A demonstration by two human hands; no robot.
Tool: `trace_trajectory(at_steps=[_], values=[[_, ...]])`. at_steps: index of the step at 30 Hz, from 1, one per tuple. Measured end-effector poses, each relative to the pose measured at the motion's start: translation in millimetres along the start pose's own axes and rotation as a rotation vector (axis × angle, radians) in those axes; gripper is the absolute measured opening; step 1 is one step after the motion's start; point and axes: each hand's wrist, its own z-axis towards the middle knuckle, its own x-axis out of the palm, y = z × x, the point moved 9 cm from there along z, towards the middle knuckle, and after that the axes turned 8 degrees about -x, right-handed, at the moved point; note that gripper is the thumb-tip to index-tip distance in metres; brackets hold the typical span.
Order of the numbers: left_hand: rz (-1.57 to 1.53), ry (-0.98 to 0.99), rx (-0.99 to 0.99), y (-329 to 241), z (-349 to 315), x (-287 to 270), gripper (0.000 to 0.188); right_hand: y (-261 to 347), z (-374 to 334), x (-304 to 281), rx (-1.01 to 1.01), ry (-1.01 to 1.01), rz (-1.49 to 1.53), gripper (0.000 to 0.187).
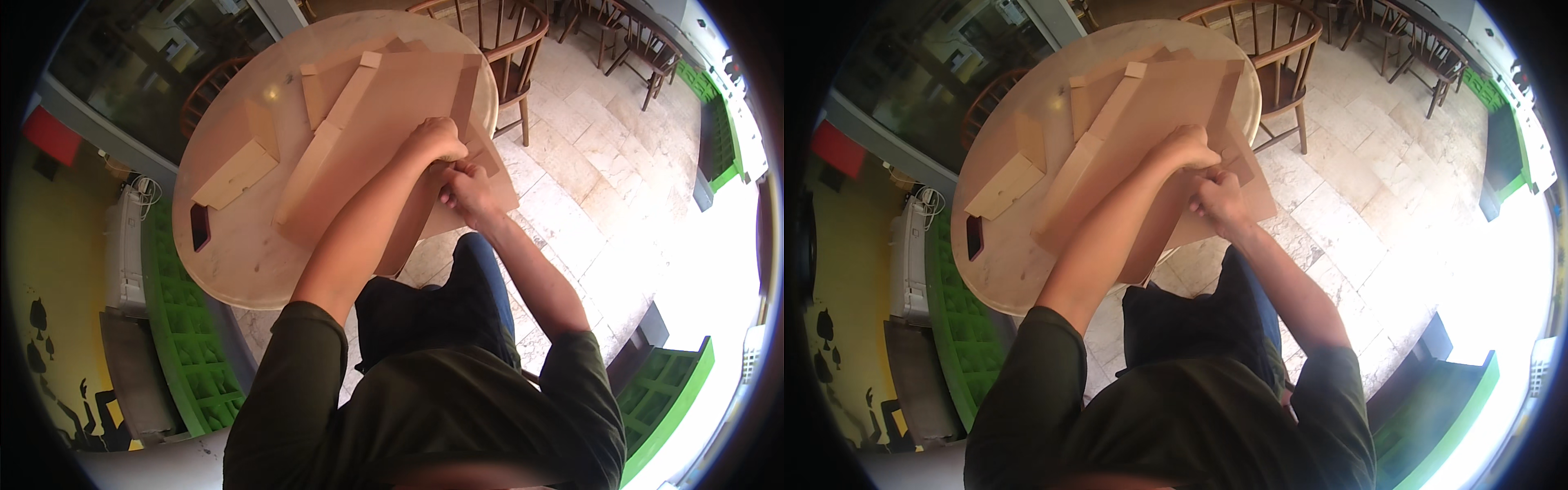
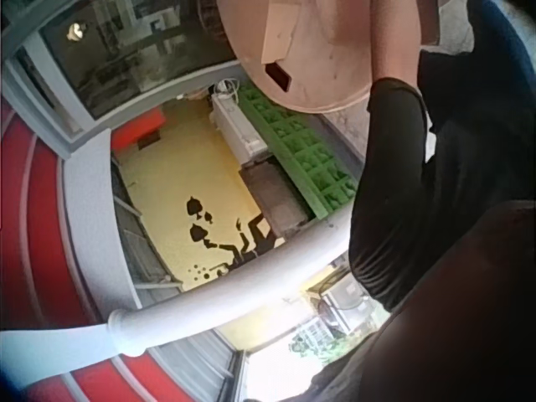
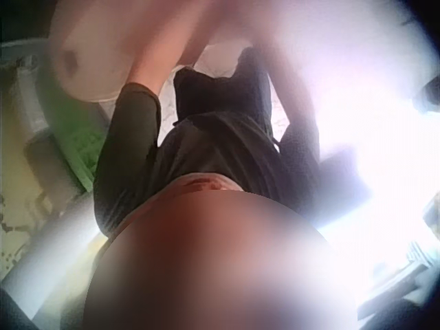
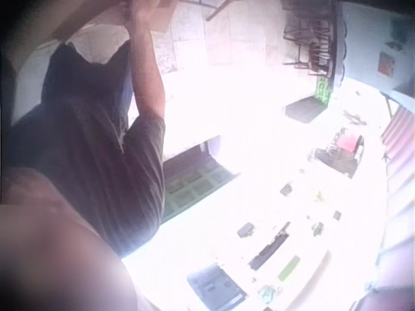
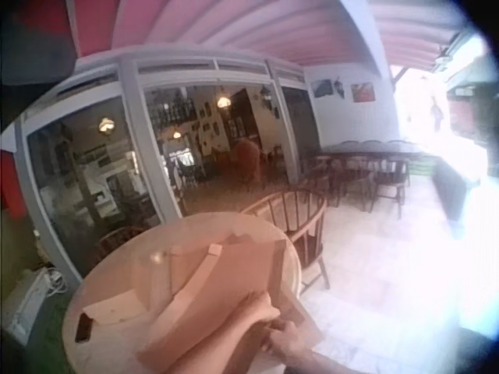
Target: The person assembles flat-packed cardboard boxes by folding along pre-scored lines and tucking flaps into slots. They handle multiple boxes one at a time, stacking completed units on the table.
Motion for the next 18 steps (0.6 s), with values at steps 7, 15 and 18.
trace_trajectory(at_steps=[7, 15, 18], values=[[-0.317, -0.103, 0.002, 47.9, -1.2, -21.5, 0.017, -1.4, 7.6, 1.9, 0.105, -0.039, 0.137, 0.01], [-0.672, -0.286, 0.144, 74.5, -58.9, -22.1, 0.011, 3.0, 6.8, 3.8, 0.105, -0.026, 0.266, 0.007], [-0.721, -0.226, 0.118, 77.9, -67.9, -12.9, 0.006, 1.7, 7.5, 5.2, 0.103, -0.022, 0.291, 0.006]])
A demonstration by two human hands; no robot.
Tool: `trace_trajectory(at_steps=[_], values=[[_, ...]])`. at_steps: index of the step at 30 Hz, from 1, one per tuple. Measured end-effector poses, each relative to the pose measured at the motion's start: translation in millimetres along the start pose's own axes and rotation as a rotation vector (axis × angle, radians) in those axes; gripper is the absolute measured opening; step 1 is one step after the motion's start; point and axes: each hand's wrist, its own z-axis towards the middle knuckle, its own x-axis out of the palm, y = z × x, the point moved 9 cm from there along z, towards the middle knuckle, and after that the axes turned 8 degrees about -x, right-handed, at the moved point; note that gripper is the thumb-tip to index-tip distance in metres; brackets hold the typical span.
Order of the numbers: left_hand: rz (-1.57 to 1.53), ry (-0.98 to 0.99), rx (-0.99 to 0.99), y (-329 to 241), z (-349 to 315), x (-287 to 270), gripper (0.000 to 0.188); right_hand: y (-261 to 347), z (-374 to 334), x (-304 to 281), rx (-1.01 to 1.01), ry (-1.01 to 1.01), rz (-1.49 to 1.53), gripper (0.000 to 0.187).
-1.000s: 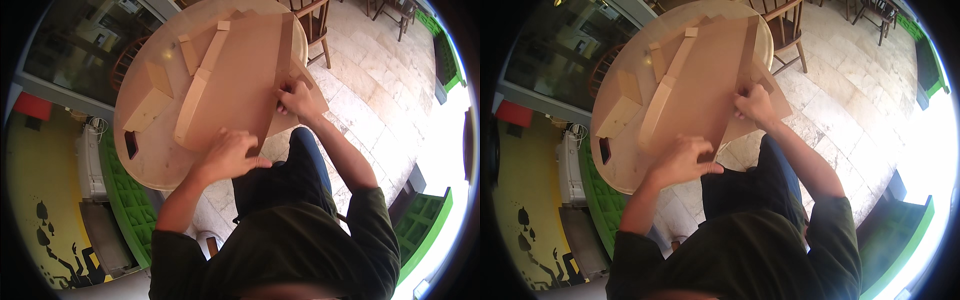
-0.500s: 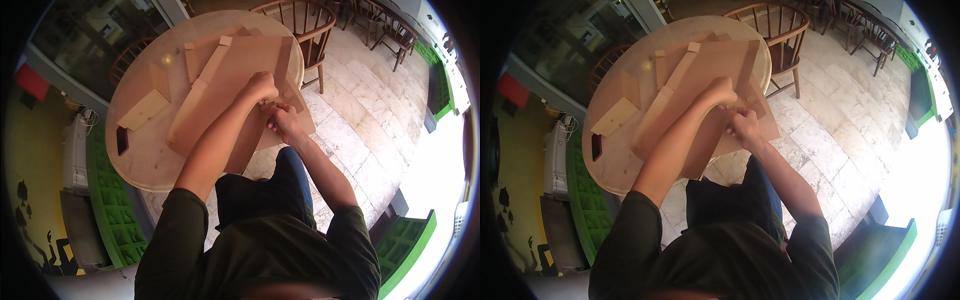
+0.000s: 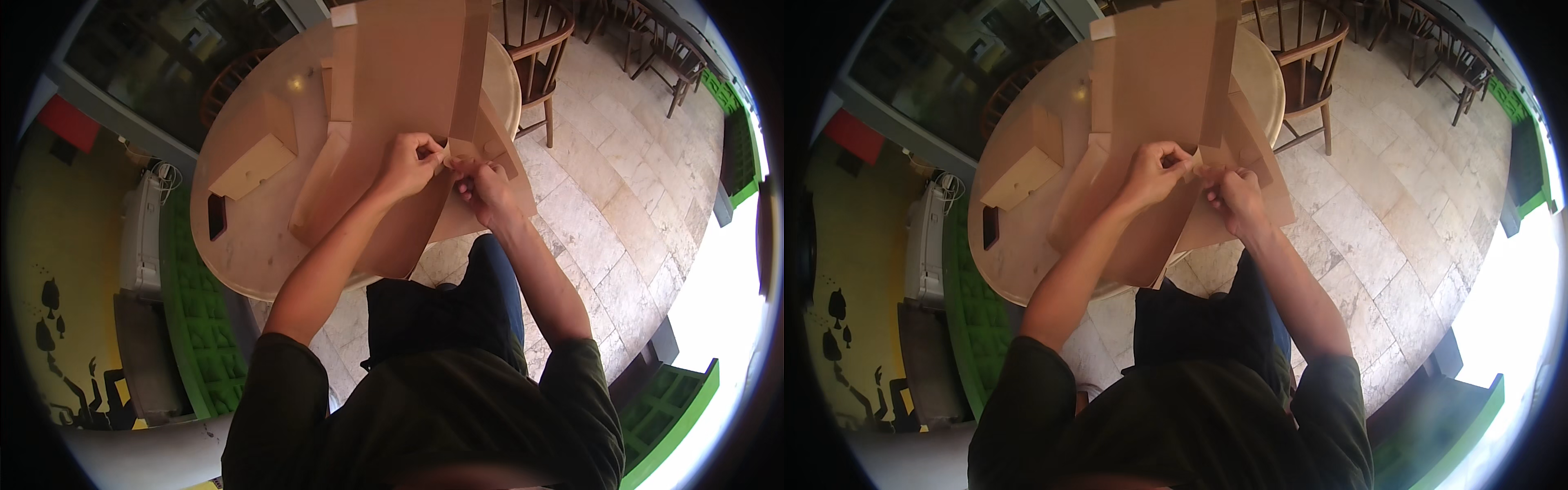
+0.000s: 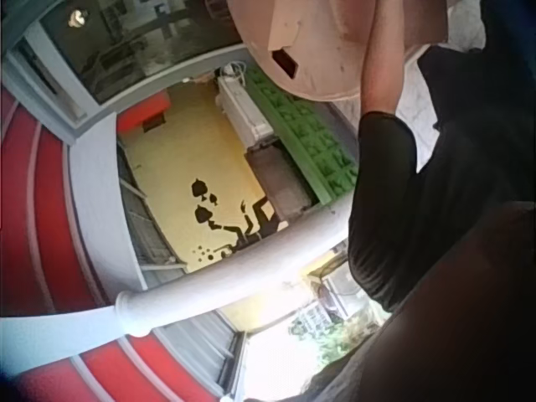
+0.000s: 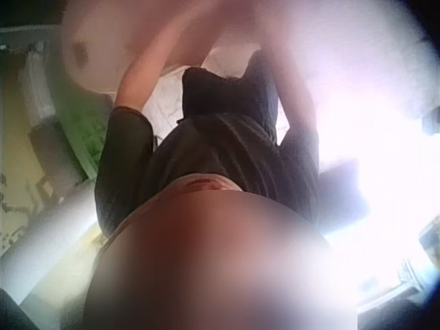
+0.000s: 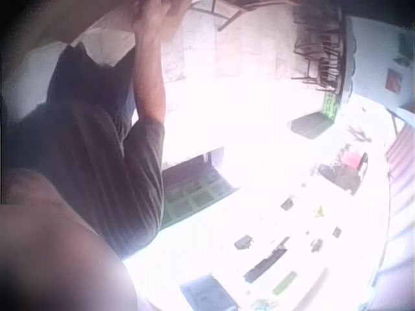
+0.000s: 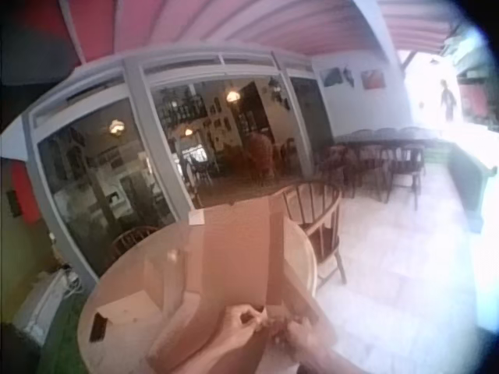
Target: The person assembles flat-packed cardboard boxes by folding along pre-scored lines and tucking flaps into slots. They handle multiple boxes one at a time, stacking completed units on the table.
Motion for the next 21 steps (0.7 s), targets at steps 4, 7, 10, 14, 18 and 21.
trace_trajectory(at_steps=[4, 7, 10, 14, 18, 21], values=[[-0.006, -0.008, 0.095, 0.0, -6.4, 1.6, 0.004, 1.1, 1.1, 1.5, -0.023, 0.015, 0.008, 0.009], [-0.011, -0.005, 0.123, 4.9, -7.1, 4.1, 0.005, 1.5, 1.1, -1.2, -0.023, -0.006, 0.001, 0.012], [-0.025, 0.016, 0.084, 12.4, -5.5, 4.4, 0.006, 1.4, 1.7, -1.9, -0.016, -0.014, 0.003, 0.013], [-0.044, -0.001, 0.073, 13.4, -6.3, 0.7, 0.011, 0.3, 3.5, -1.3, -0.018, -0.008, -0.006, 0.011], [-0.167, 0.03, 0.016, 15.1, -10.5, 4.9, 0.009, -0.5, 4.2, -1.1, -0.018, 0.015, -0.024, 0.008], [-0.215, 0.059, -0.04, 17.5, -12.8, 8.3, 0.01, 1.1, 3.3, 0.0, -0.009, 0.054, -0.061, 0.007]])
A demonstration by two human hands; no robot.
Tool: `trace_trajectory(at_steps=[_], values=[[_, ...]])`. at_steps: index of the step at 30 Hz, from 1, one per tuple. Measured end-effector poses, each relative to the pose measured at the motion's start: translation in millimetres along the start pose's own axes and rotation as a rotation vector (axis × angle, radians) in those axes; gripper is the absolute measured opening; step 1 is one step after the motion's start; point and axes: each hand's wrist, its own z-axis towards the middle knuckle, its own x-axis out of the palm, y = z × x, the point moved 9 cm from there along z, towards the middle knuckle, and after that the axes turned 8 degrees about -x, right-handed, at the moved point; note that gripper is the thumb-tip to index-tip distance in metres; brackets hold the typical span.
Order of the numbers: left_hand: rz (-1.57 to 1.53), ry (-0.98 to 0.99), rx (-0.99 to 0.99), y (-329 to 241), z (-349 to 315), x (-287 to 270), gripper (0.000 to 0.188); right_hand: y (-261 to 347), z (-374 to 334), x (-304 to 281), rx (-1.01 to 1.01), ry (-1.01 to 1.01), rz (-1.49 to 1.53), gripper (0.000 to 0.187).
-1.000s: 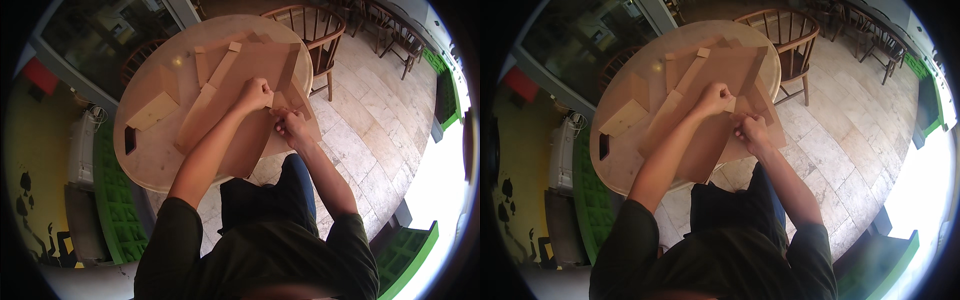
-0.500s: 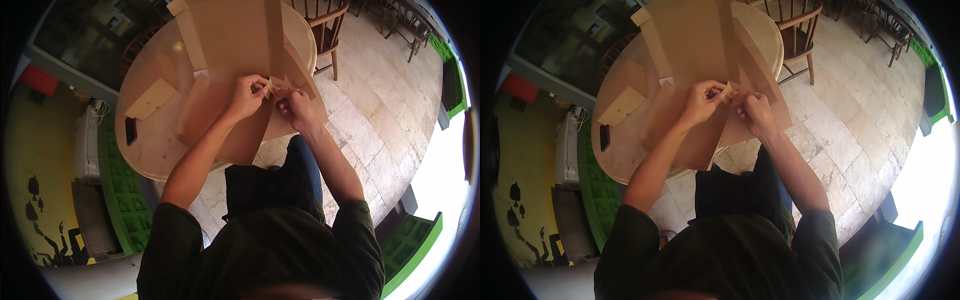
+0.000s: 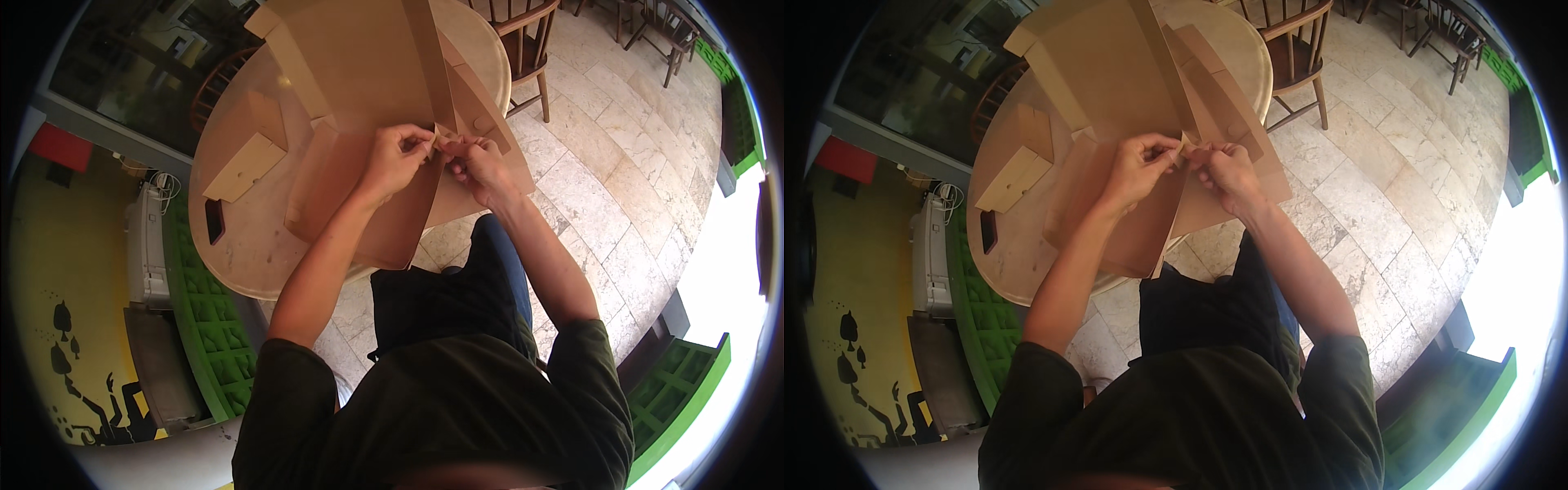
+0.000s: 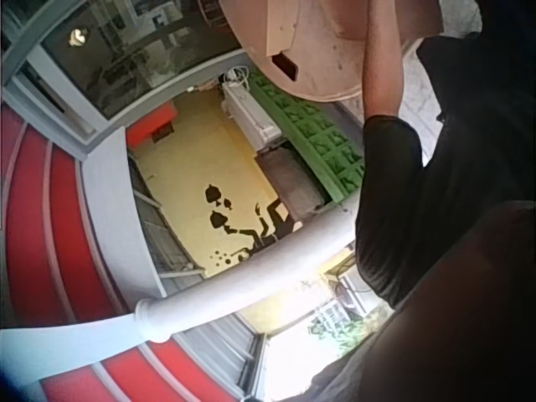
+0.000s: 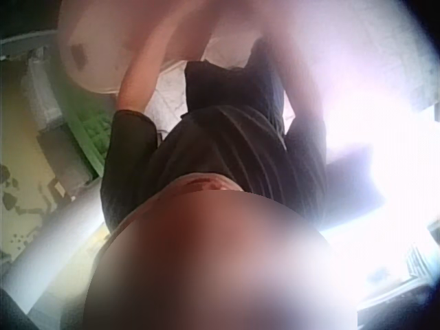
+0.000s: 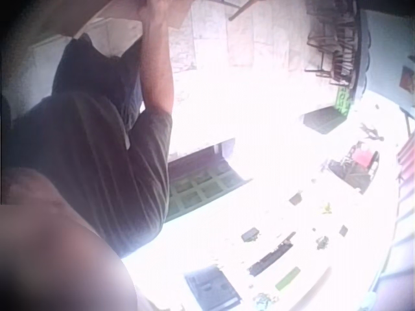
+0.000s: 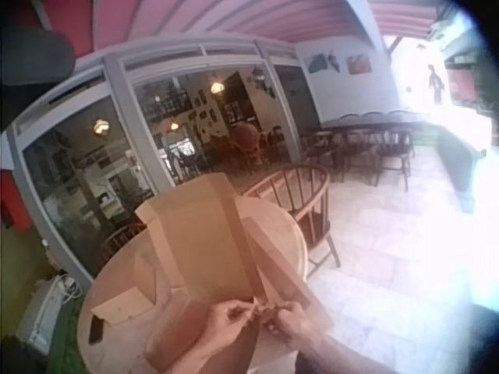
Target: The person assembles flat-packed cardboard boxes by folding along pre-scored lines and tucking flaps into slots. They handle multiple boxes one at a time, stacking completed units on the table.
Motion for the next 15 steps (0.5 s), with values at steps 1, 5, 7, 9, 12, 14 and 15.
trace_trajectory(at_steps=[1, 5, 7, 9, 12, 14, 15], values=[[0.0, 0.003, -0.006, -0.2, -0.1, 0.0, 0.011, 0.8, -0.4, 1.0, 0.008, 0.023, -0.023, 0.008], [-0.231, 0.101, -0.172, 9.3, 3.6, 1.4, 0.014, 4.1, -2.5, 3.2, 0.021, 0.054, -0.053, 0.009], [-0.226, 0.1, -0.184, 7.6, 6.1, 1.8, 0.014, 5.5, -2.6, 2.9, 0.008, 0.043, -0.035, 0.01], [-0.231, 0.079, -0.201, 5.7, 8.0, 3.6, 0.014, 6.5, -1.5, 2.0, -0.018, 0.025, -0.002, 0.011], [-0.219, 0.053, -0.2, -1.2, 10.1, 7.4, 0.013, 6.4, 2.1, -0.1, -0.065, 0.007, 0.058, 0.013], [-0.168, 0.02, -0.155, -9.4, 10.5, 6.0, 0.012, 4.3, 4.2, -0.1, -0.091, 0.015, 0.075, 0.015], [-0.114, 0.012, -0.152, -11.3, 10.2, 6.1, 0.01, 3.2, 5.5, -0.5, -0.104, 0.008, 0.086, 0.016]])
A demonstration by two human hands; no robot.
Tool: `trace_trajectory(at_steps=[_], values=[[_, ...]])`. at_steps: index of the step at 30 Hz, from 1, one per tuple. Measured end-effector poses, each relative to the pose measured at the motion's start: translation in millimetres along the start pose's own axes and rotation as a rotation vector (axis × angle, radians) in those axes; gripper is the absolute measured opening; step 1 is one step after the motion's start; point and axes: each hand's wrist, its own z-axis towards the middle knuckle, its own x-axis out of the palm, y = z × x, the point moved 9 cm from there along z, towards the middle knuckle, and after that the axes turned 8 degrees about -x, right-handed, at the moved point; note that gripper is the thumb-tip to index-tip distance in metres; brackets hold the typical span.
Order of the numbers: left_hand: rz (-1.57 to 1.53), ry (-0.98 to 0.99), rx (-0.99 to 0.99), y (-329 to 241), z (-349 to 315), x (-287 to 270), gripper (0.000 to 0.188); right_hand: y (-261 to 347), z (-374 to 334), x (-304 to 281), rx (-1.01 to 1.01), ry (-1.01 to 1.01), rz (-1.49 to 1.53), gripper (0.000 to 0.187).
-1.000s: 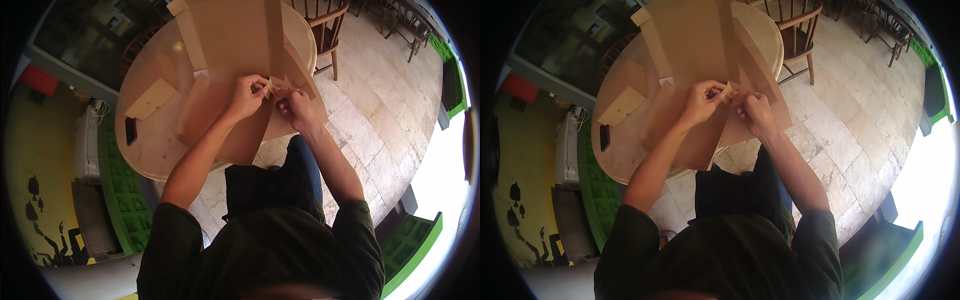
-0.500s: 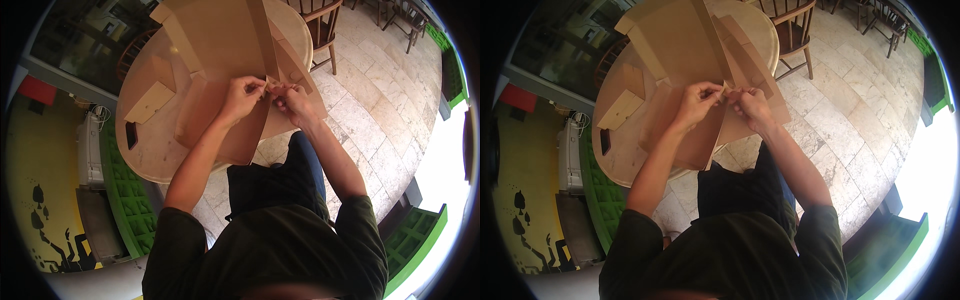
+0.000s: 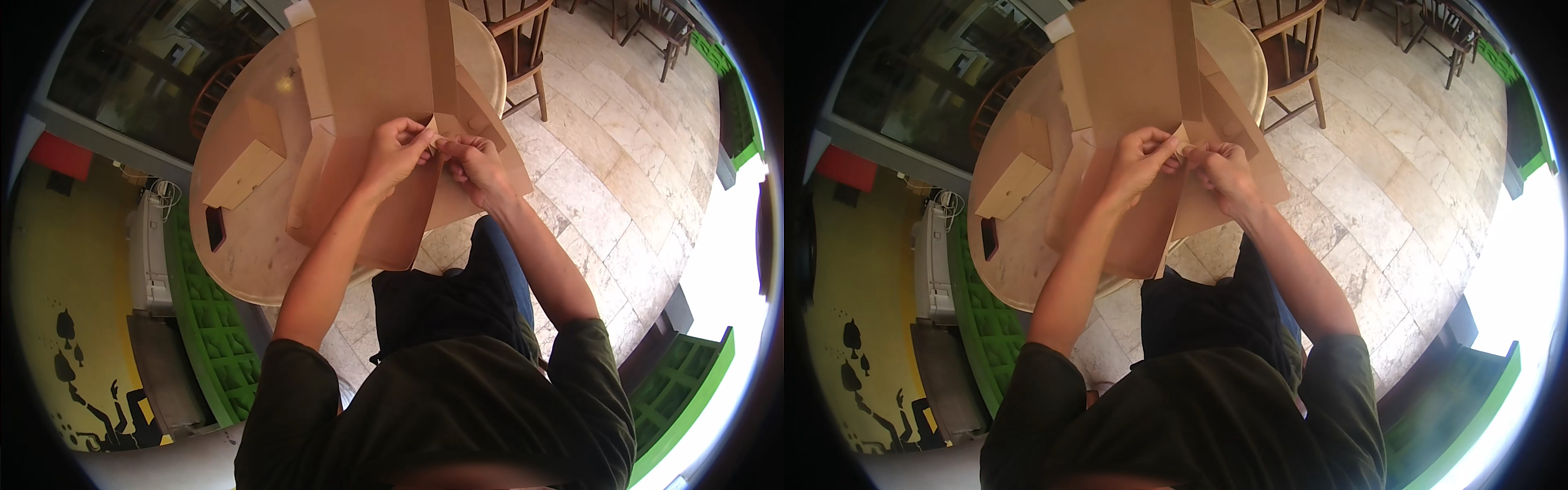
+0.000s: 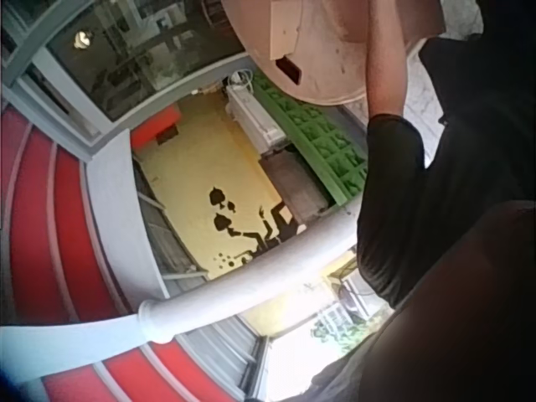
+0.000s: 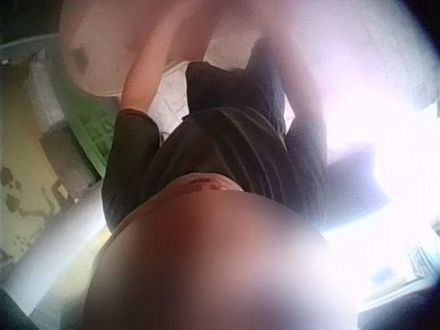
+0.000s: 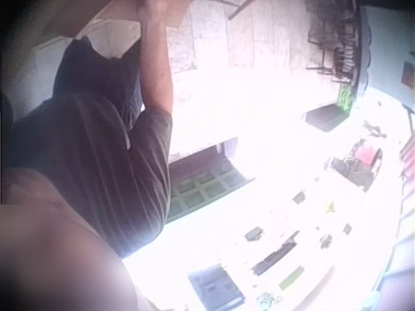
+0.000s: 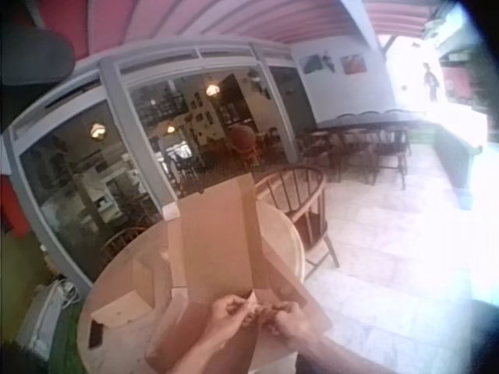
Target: The person assembles flat-packed cardboard boxes by folding along pre-scored lines and tucking flaps into slots. They handle multiple boxes one at a time, stacking completed units on the table.
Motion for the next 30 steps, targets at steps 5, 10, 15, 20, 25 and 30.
trace_trajectory(at_steps=[5, 10, 15, 20, 25, 30], values=[[0.093, 0.019, 0.035, -0.4, -2.6, 2.7, 0.007, -5.9, 1.4, -5.4, -0.023, -0.089, 0.045, 0.02], [0.14, 0.048, 0.095, 7.7, -2.4, 1.5, 0.002, -4.2, -1.5, -4.5, 0.001, -0.123, 0.015, 0.022], [0.381, -0.012, 0.491, -11.1, -13.7, 2.1, 0.004, -1.9, -3.8, -3.4, 0.012, -0.142, 0.013, 0.02], [0.317, -0.003, 0.55, -9.5, -18.6, 3.1, 0.005, -2.2, -3.3, -4.6, 0.018, -0.136, -0.002, 0.016], [0.376, -0.024, 0.59, -16.1, -25.5, 3.6, 0.004, -0.8, -5.3, -4.8, 0.015, -0.132, -0.055, 0.013], [0.473, -0.003, 0.621, -18.8, -29.6, 9.2, 0.003, -0.9, -9.4, -4.9, -0.037, -0.202, -0.048, 0.013]])
